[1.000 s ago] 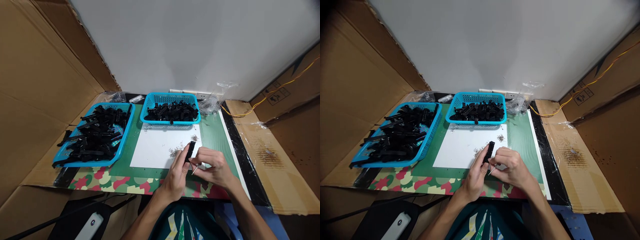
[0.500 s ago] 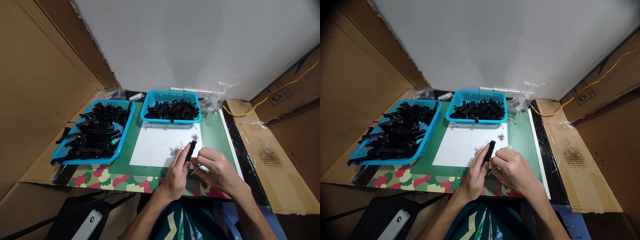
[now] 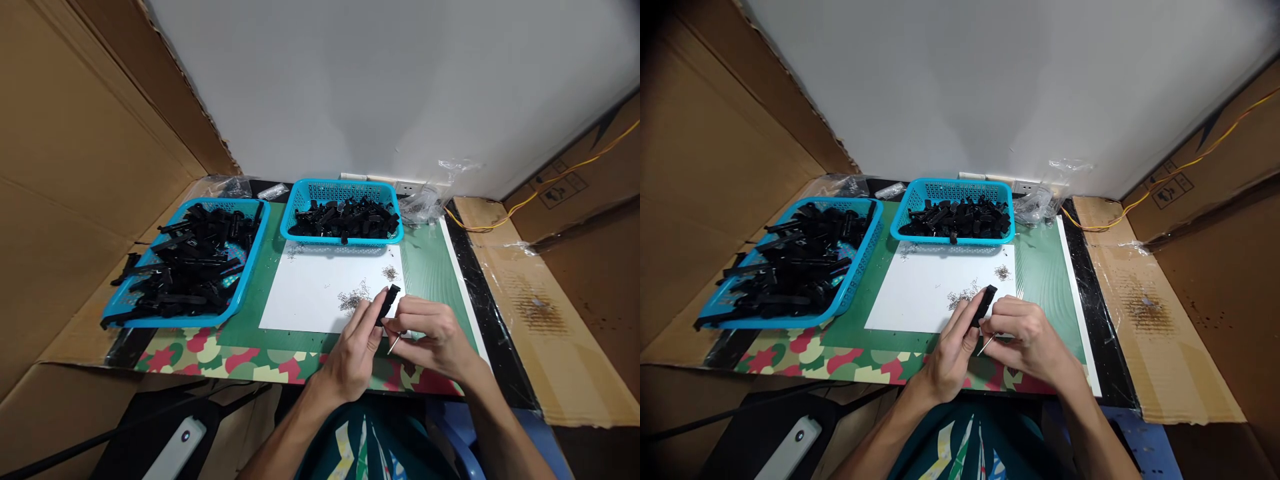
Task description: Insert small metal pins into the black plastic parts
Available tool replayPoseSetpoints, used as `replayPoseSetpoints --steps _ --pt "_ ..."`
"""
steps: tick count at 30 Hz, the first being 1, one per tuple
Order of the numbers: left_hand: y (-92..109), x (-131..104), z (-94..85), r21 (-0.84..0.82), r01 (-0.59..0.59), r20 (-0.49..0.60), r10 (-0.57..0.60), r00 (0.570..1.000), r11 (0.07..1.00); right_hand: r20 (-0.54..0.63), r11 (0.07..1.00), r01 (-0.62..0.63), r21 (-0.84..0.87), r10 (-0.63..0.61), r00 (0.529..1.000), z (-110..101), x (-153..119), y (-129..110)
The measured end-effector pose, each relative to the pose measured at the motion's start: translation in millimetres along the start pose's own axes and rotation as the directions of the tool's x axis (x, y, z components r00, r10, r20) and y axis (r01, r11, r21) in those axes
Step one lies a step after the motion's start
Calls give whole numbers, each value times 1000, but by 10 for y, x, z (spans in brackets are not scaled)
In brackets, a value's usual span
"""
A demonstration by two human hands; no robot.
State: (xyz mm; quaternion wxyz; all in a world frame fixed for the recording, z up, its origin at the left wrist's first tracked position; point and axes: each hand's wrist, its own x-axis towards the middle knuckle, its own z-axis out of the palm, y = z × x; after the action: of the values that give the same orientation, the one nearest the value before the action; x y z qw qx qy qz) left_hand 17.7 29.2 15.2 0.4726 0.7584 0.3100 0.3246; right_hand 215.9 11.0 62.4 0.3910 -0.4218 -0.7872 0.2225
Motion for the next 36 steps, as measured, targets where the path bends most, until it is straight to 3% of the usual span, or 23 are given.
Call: replayPoseSetpoints --steps 4,10,14,17,22,31,36 --pt "-17 -3 3 7 28 33 -28 999 1000 37 1000 9 -29 -8 999 -10 2 10" --pt "-28 30 20 -90 35 -54 -40 998 995 25 989 24 -144 -20 999 -55 -26 -3" --pt "50 86 -12 -152 11 -8 -12 1000 988 -10 982 40 -186 -43 999 -79 -74 10" --pt "87 117 -20 -19 9 -8 -9 1000 1000 -4 979 10 -204 -11 1000 -101 -126 41" --pt "81 157 33 248 -27 -151 66 986 968 -52 982 -63 -179 55 997 -135 -249 148" --pt "39 191 86 403 -48 -132 109 985 914 -67 984 -136 -117 129 989 -82 -347 325" --pt "18 199 112 450 -28 -147 106 983 892 -14 979 -181 -96 180 983 -76 -321 342"
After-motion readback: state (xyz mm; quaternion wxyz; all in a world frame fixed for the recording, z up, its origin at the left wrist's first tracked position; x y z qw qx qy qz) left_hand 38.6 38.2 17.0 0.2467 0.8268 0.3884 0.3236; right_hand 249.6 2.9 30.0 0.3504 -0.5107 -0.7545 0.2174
